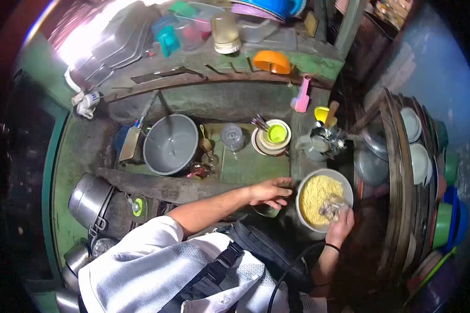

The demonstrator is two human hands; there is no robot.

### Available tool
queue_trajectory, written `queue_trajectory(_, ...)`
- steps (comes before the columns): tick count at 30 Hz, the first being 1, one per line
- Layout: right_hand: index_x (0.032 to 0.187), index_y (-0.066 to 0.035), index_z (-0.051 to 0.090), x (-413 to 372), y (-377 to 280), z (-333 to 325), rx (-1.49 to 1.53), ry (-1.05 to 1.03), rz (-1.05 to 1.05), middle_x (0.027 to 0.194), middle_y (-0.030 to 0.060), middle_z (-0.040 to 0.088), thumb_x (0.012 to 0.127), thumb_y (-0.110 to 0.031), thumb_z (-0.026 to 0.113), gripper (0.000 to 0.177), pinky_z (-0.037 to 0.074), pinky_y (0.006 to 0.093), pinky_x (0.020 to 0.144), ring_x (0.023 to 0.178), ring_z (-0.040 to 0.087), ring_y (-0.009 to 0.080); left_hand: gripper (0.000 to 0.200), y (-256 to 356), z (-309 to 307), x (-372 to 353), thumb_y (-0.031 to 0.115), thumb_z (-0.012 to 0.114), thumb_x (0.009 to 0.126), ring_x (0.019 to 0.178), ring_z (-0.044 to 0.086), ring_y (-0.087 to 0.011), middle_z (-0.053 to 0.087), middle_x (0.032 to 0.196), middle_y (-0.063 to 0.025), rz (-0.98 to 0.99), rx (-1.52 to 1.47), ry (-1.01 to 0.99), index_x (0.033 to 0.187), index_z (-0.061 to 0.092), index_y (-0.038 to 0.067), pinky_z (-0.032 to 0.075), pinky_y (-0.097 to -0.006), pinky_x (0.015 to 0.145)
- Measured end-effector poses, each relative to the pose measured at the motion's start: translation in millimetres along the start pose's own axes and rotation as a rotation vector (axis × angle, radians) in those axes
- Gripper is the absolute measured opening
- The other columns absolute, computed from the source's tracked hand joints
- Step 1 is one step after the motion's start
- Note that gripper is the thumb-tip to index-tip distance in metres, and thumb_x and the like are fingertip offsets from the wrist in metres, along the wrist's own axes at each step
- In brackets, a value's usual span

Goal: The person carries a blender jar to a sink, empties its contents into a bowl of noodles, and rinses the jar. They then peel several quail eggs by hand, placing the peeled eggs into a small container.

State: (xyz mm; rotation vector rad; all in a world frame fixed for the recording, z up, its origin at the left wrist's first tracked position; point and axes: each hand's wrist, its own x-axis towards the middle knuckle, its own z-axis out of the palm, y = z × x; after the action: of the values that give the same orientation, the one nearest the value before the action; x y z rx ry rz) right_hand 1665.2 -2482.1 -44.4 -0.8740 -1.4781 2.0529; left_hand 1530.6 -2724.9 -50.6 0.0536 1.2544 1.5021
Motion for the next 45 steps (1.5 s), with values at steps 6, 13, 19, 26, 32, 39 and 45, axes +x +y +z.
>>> queue_trajectory(6, 0.095, 0.002, 0.060, 41, 37, -35, -0.444, -0.089, -0.234, 0.086, 0.0064, 0.061, 0.095, -0.019, 0.050, 0.024, 0.046, 0.0282, 0.072, 0.078, 0.054, 0.0129, 0.059, -44, -122, -109, 0.027, 0.050, 0.095, 0.104, 0.059, -0.0220, 0.051, 0.127, -0.0143, 0.105, -0.295, 0.222, 0.145, 0.022, 0.013, 0.054, -0.0370, 0.082)
queue_trajectory(13, 0.095, 0.002, 0.060, 46, 32, -25, -1.019, -0.063, -0.256, 0.088, 0.0103, 0.061, 0.093, -0.019, 0.046, 0.025, 0.046, 0.0328, 0.074, 0.085, 0.058, 0.0221, 0.043, -111, -199, -182, 0.030, 0.048, 0.096, 0.096, 0.060, -0.0203, 0.057, 0.115, -0.0068, 0.015, -0.477, 0.546, 0.135, 0.037, 0.018, 0.051, -0.0375, 0.079)
queue_trajectory(19, 0.115, 0.002, 0.054, 42, 31, -18, -0.826, -0.019, -0.041, 0.108, 0.0136, 0.057, 0.094, -0.028, 0.045, 0.037, 0.048, 0.0409, 0.077, 0.097, 0.058, 0.0267, 0.031, -31, -244, -213, 0.009, 0.051, 0.091, 0.069, 0.057, -0.0100, 0.059, 0.088, -0.0030, 0.420, -0.346, 0.841, 0.122, 0.046, 0.006, 0.047, -0.0236, 0.054)
queue_trajectory(26, 0.113, 0.004, 0.056, -9, 19, 40, -0.396, 0.315, 0.114, 0.091, 0.0104, 0.063, 0.091, -0.021, 0.048, 0.034, 0.047, 0.0379, 0.075, 0.087, 0.060, 0.0284, 0.023, 175, -379, -290, 0.011, 0.058, 0.087, 0.085, 0.060, -0.0131, 0.066, 0.094, -0.0078, 1.085, 0.643, 1.285, 0.107, 0.062, 0.001, 0.048, -0.0269, 0.077)
queue_trajectory(32, 0.101, 0.002, 0.063, 17, 72, -16, -1.131, 0.464, -0.200, 0.085, 0.0166, 0.065, 0.084, -0.017, 0.055, 0.027, 0.047, 0.0369, 0.072, 0.076, 0.062, 0.0264, 0.036, 286, -442, -296, 0.011, 0.061, 0.079, 0.104, 0.056, -0.0338, 0.058, 0.113, -0.0154, 1.120, 1.464, 1.425, 0.114, 0.058, 0.010, 0.044, -0.0425, 0.091)
queue_trajectory(39, 0.109, 0.000, 0.060, -75, 17, 89, -1.385, 0.443, -0.383, 0.099, 0.0201, 0.062, 0.085, -0.018, 0.062, 0.030, 0.046, 0.0397, 0.084, 0.096, 0.059, 0.0366, 0.050, 315, -479, -270, 0.020, 0.065, 0.078, 0.114, 0.050, -0.0402, 0.049, 0.127, -0.0259, 0.615, 1.779, 1.352, 0.126, 0.050, 0.011, 0.042, -0.0457, 0.096)
queue_trajectory(45, 0.103, 0.001, 0.061, -74, 15, 163, -1.107, 0.070, -0.397, 0.094, 0.0132, 0.063, 0.084, -0.011, 0.062, 0.023, 0.049, 0.0325, 0.076, 0.082, 0.061, 0.0226, 0.060, 329, -468, -263, 0.031, 0.065, 0.080, 0.108, 0.054, -0.0424, 0.052, 0.121, -0.0285, 0.310, 1.826, 1.392, 0.134, 0.043, 0.017, 0.044, -0.0451, 0.094)
